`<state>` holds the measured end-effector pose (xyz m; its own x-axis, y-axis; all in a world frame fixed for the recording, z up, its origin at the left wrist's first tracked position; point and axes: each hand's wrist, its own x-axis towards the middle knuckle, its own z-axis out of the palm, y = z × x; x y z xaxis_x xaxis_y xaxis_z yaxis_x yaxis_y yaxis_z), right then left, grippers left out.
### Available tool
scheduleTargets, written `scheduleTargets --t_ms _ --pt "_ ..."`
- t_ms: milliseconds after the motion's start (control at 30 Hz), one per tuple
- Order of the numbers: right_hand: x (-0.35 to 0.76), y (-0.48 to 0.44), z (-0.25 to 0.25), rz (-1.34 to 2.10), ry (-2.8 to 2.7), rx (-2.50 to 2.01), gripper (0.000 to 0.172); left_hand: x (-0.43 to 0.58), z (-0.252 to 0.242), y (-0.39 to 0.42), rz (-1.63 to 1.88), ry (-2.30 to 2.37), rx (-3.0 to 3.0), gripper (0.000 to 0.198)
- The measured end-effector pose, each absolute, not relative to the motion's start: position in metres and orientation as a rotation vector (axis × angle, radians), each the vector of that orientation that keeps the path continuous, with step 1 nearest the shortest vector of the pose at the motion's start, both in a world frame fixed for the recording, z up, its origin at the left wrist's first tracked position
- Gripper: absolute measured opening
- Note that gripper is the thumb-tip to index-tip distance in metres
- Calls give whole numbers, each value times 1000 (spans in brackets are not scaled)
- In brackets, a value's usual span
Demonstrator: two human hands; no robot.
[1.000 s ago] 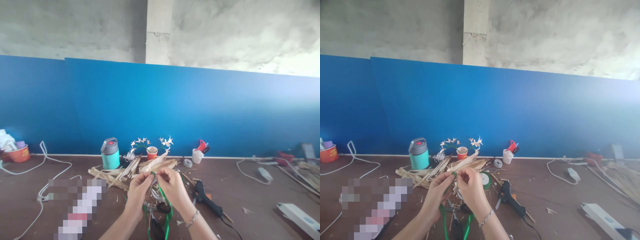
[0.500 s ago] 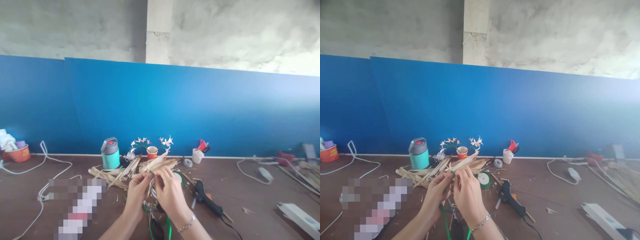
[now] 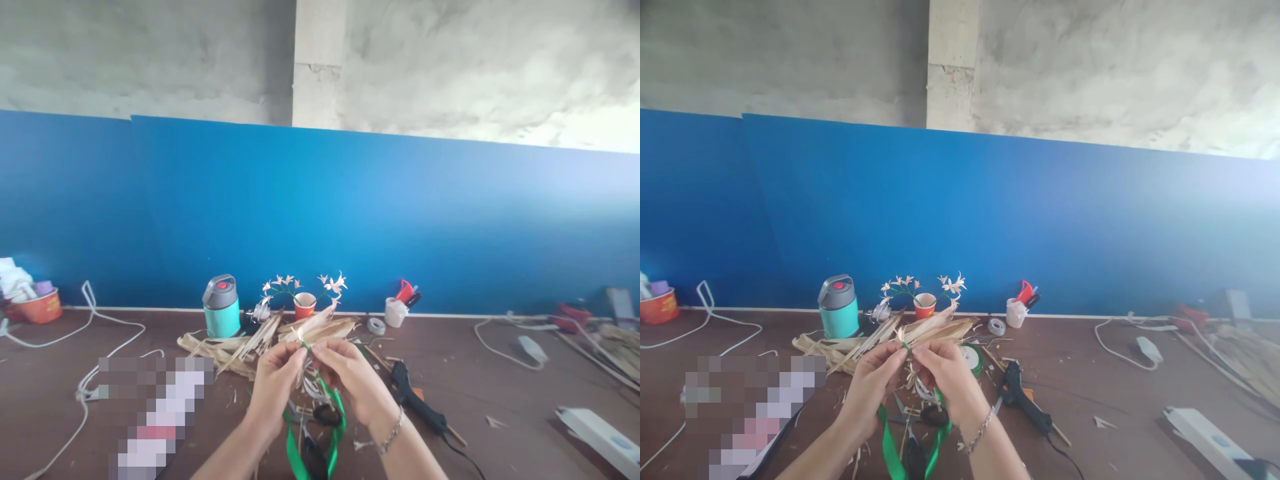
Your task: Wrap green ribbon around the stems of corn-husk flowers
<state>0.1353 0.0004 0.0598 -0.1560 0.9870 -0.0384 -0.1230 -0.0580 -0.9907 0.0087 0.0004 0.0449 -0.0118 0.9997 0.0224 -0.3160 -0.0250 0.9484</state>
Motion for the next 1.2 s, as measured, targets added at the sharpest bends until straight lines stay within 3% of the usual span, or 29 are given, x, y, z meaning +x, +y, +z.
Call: scheduleTargets --t_ms 267,767,867,1200 --pt "141 3 58 2113 -853 -736 16 4 37 4 1261 820 1048 20" --pt "141 6 54 2231 -649 -669 9 0 37 5 1238 826 1046 18" --pt "136 4 52 2128 -668 -692 9 1 38 6 1258 837 1055 20" --pt "117 -3 51 1158 -1097 -1070 16 9 39 -2 1504 1016 1087 19"
